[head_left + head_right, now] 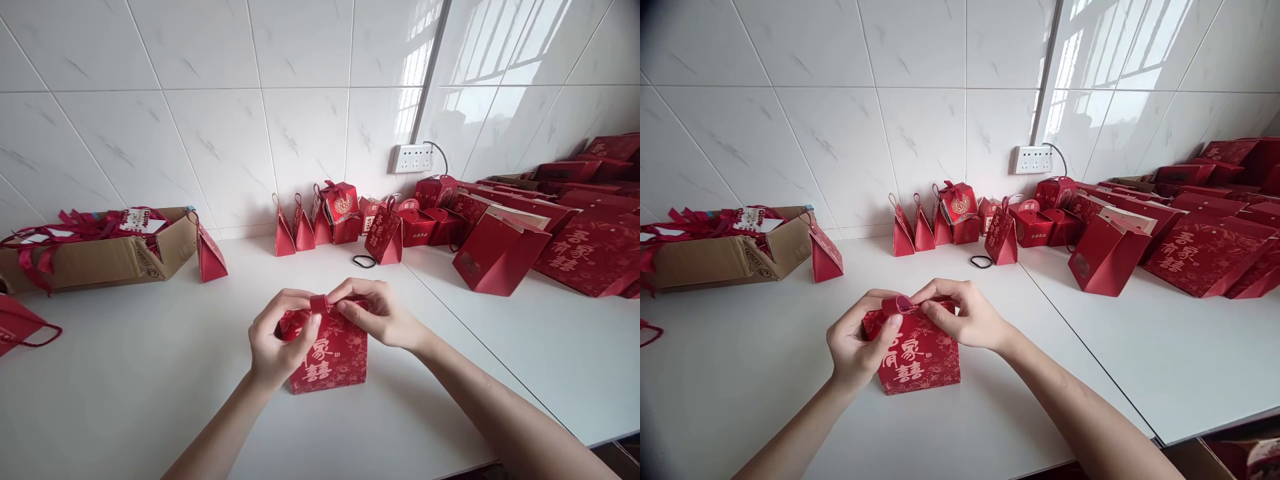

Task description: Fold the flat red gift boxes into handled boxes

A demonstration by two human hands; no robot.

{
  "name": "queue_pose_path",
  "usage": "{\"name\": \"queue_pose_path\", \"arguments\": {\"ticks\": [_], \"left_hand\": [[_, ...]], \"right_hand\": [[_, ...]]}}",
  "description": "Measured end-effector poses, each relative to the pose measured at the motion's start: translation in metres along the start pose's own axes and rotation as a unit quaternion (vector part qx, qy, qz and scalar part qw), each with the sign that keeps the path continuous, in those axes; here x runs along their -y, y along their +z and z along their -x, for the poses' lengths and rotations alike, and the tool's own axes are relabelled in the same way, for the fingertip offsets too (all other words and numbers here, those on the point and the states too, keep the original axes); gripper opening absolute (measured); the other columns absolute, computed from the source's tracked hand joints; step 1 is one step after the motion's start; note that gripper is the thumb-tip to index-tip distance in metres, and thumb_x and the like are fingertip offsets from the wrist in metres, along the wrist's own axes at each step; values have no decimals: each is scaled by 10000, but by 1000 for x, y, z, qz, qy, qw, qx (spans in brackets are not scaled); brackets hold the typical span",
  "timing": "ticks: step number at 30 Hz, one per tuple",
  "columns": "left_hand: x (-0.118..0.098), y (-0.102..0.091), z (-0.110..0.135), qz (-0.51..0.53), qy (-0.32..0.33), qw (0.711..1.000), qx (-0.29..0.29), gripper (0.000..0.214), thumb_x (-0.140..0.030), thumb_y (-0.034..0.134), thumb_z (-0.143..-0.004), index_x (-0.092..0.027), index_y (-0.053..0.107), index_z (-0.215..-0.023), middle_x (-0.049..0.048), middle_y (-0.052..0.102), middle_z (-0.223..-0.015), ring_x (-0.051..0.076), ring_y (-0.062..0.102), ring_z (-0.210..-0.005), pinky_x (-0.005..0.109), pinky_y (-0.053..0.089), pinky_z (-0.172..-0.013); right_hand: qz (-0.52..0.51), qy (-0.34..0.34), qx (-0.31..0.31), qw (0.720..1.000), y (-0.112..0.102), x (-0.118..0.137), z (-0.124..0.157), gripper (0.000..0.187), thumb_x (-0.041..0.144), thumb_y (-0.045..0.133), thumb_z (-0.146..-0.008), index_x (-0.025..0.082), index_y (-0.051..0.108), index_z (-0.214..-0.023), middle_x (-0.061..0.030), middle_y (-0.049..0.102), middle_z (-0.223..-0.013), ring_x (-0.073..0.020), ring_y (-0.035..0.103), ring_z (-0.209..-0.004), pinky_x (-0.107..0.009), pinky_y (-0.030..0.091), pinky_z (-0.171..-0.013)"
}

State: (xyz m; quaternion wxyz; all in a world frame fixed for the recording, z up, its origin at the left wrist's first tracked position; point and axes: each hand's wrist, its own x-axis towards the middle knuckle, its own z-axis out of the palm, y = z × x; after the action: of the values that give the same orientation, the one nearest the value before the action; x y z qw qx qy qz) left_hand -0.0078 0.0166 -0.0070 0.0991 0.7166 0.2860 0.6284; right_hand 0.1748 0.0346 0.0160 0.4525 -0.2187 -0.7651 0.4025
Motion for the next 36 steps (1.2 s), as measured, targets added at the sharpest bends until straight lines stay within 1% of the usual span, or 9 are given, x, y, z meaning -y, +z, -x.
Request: {"name": "queue_pose_path", "arguments": {"ticks": [2,5,7,8,13,16,20,26,36], "left_hand": [[-3,0,-2,-4,-16,1000,-19,49,-168,635,-843,-175,622,-797,29,716,-799,137,693,-716,229,571,-624],[-4,1,-3,-5,-11,1000,-29,91,-138,649,-828,-184,589,-778,12,723,-762,132,697,-677,216,570,-591],[-4,2,-3,-11,9,999,-36,116,-111,661,-814,-186,575,-794,1,710,-746,123,689,-663,210,567,-586],[-3,2,-3,-13,24,999,-39,131,-92,663,-808,-186,571,-810,-7,698,-737,115,681,-656,204,562,-583],[-1,1,-5,-22,127,991,-24,202,9,625,-805,-179,579,-862,-19,643,-725,96,648,-659,190,537,-566],[0,0,-6,-39,151,988,-6,229,49,594,-812,-164,611,-891,2,648,-776,95,650,-705,188,541,-594],[-1,-1,-6,-53,149,987,3,232,38,587,-833,-153,658,-944,22,674,-825,93,658,-729,192,549,-638],[-4,0,-6,-64,135,989,-1,231,-5,587,-854,-190,688,-950,14,700,-817,106,665,-703,211,557,-615],[-2,-1,-3,-50,118,992,-3,312,0,594,-820,-200,700,-1035,19,697,-860,114,667,-725,218,558,-615]], "right_hand": [[31,-28,-47,998,9,-6,2,164,189,480,-926,182,638,-884,-4,609,-702,-106,503,-565,-239,412,-504],[83,-125,-113,982,21,-12,4,166,145,447,-933,203,599,-897,-28,621,-779,-141,575,-683,-281,485,-608],[115,-181,-134,968,26,-13,5,168,109,453,-913,208,589,-898,-36,608,-799,-156,590,-737,-297,503,-651],[125,-195,-135,963,26,-14,5,166,97,465,-898,207,588,-902,-35,602,-795,-157,591,-738,-297,504,-650],[124,-166,-114,972,26,-15,5,148,94,505,-859,201,589,-916,-32,622,-792,-146,599,-691,-287,506,-625],[124,-157,-120,972,26,-15,5,129,108,506,-860,203,583,-902,-26,619,-784,-143,602,-682,-283,507,-619],[121,-150,-122,974,27,-16,5,109,121,509,-867,203,574,-897,-24,621,-786,-135,598,-666,-276,508,-613],[120,-149,-129,973,27,-17,5,87,130,524,-863,205,562,-888,-21,621,-778,-132,594,-653,-267,499,-594],[132,-155,-130,971,27,-18,5,70,147,525,-876,209,556,-888,-17,617,-770,-133,592,-654,-264,502,-601]]}}
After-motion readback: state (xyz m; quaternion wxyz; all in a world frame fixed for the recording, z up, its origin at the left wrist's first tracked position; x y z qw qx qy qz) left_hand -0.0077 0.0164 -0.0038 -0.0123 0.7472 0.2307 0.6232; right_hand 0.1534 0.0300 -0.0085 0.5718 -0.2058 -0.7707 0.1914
